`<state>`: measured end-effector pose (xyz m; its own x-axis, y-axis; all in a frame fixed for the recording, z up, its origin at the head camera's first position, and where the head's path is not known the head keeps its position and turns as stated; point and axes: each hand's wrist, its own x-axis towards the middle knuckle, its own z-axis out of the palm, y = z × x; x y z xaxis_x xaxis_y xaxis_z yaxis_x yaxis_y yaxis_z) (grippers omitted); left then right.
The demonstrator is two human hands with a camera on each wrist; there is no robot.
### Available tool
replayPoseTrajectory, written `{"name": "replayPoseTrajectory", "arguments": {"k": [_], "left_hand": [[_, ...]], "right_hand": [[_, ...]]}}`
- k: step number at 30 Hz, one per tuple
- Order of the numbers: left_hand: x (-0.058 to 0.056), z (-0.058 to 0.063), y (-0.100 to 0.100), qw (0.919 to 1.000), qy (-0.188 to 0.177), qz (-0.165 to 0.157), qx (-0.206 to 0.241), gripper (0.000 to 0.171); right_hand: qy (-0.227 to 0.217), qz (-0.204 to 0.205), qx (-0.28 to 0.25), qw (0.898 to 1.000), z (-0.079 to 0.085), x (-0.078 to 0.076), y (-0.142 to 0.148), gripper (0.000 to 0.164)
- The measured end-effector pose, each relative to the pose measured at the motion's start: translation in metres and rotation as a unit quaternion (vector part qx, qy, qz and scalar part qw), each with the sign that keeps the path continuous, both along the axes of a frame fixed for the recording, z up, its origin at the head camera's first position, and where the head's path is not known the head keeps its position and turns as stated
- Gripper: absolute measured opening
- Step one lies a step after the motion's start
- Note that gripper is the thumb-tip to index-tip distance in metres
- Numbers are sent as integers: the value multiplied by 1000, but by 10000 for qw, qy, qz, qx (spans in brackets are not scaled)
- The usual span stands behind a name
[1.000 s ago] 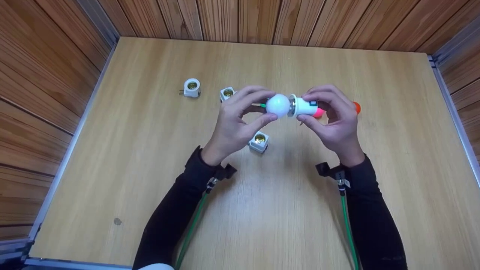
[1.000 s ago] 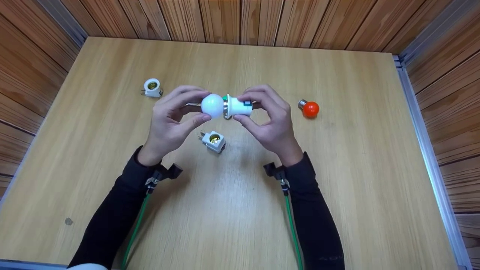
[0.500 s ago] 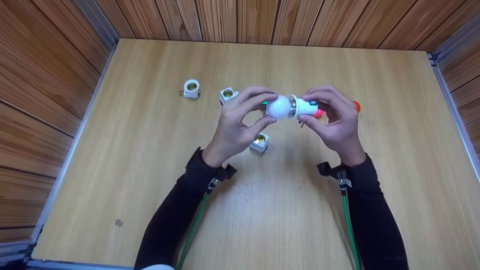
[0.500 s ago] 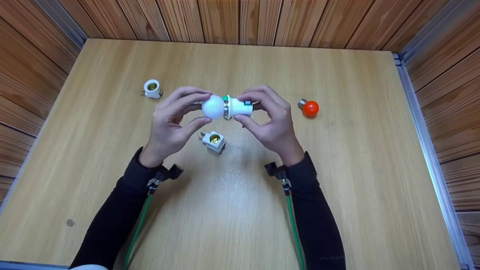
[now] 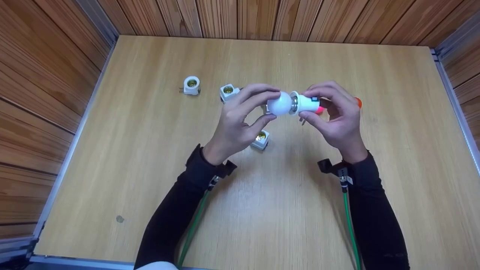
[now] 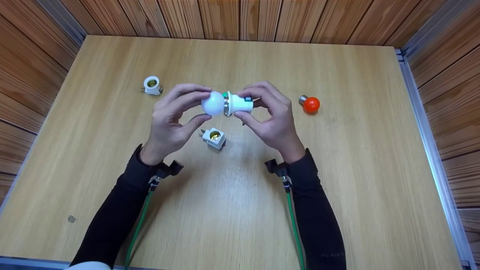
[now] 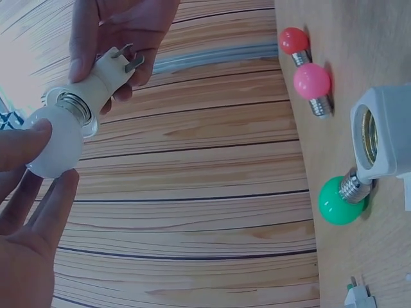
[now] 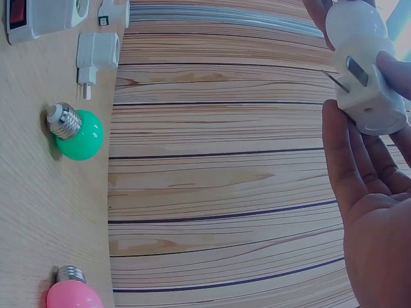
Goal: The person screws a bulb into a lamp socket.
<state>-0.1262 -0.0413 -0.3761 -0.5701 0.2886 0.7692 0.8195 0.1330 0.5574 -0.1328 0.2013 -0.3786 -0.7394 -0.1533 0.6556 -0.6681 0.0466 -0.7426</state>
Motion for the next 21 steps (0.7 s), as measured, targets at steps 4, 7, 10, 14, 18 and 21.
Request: {"name": "replayPoseTrajectory", "arguments": {"k": [4, 7, 10, 14, 18, 21], "left_hand": [[2, -1, -1, 9997, -120, -31, 219, 31], [4, -1, 0, 9991, -200, 28, 376, 27], [4, 0, 2, 9980, -389, -15, 506, 25], [4, 0, 3, 9922, -953, -227, 777, 30], [5, 0, 2, 9847, -1518, -244, 822, 34], [6, 1, 2, 9806, -1790, -270, 756, 35]], "right_hand": [[11, 24, -6, 10000, 0, 0, -3, 35], [35, 53, 12, 10000, 1, 0, -3, 35], [83, 44, 8, 10000, 2, -1, -3, 35], [114, 18, -16, 9999, 3, 0, -2, 36], [115, -11, -47, 9999, 3, 1, -1, 36], [142, -62, -27, 9999, 3, 2, 0, 36]]}}
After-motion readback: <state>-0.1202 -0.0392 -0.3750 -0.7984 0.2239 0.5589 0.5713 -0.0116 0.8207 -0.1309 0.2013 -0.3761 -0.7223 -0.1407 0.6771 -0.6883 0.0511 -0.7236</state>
